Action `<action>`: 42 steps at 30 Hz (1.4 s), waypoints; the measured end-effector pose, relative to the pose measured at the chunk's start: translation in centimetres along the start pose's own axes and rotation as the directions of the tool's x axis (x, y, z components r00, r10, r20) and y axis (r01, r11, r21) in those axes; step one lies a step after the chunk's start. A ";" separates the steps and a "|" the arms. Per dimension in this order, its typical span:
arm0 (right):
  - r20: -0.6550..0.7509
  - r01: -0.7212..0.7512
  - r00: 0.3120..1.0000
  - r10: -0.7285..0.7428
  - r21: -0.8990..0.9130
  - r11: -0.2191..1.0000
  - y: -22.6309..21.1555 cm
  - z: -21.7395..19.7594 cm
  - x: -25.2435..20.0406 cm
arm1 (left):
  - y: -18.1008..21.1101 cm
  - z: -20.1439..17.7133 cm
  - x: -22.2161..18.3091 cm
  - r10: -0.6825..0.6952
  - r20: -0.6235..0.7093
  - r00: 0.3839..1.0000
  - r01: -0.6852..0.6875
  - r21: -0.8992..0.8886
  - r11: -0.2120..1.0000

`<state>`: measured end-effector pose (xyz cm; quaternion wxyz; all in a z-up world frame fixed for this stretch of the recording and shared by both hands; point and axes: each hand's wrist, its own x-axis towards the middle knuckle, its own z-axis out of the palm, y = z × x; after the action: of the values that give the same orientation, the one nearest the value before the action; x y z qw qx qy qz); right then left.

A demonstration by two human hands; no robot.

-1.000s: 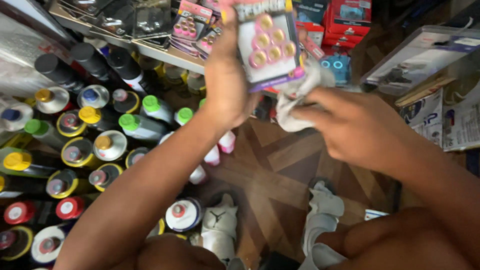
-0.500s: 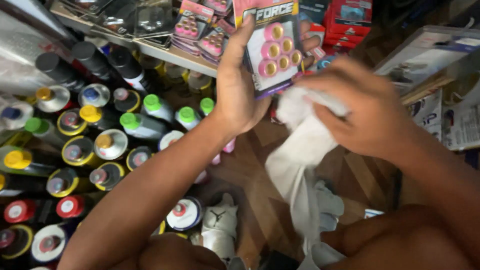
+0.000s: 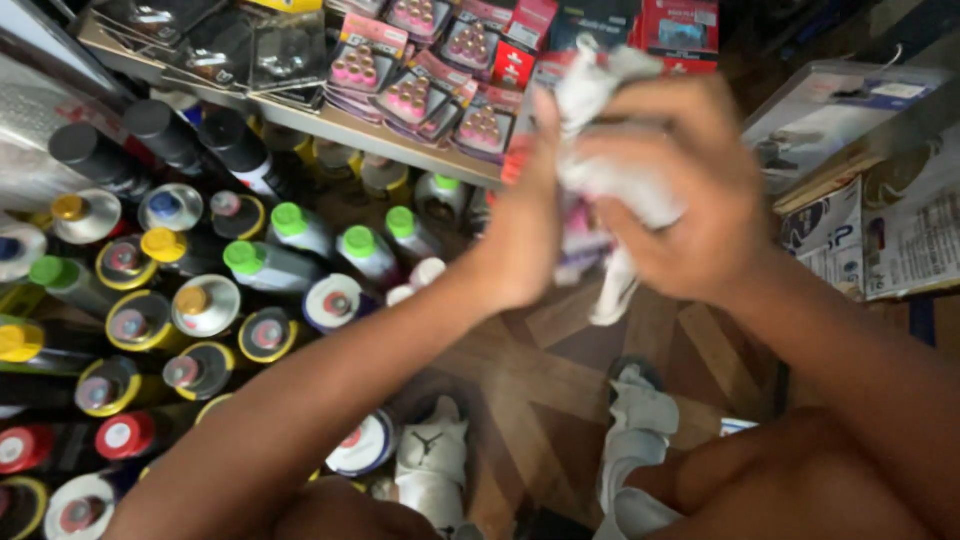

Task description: Wiping down retail packages of motorcycle parts with a cloth

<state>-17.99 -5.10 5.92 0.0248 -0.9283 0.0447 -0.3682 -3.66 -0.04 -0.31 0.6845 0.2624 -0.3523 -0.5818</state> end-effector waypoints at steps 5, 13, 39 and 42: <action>-0.116 -0.218 0.968 0.223 0.056 0.974 -0.4 -0.9 0.0 | 1.4 1.2 -0.6 -0.114 0.097 0.989 0.092 0.211 0.973; -0.021 -0.043 0.999 0.041 -0.079 0.996 -0.9 -0.9 0.2 | 2.0 0.6 0.2 -0.093 0.002 0.996 0.092 0.074 0.993; 0.102 0.068 0.994 -0.049 -0.196 0.978 -1.0 -0.4 -0.6 | 1.8 0.6 1.1 0.172 -0.395 0.903 -0.101 0.194 0.976; 0.233 0.232 0.961 -0.150 -0.379 0.896 2.3 -0.6 -2.6 | 1.9 -1.4 2.0 0.180 -0.311 0.933 -0.224 -0.114 0.968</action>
<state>-20.43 -7.12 4.34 -0.1989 -0.9453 0.0248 -0.2575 -1.30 -1.71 0.63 0.8036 0.2580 -0.2259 -0.4864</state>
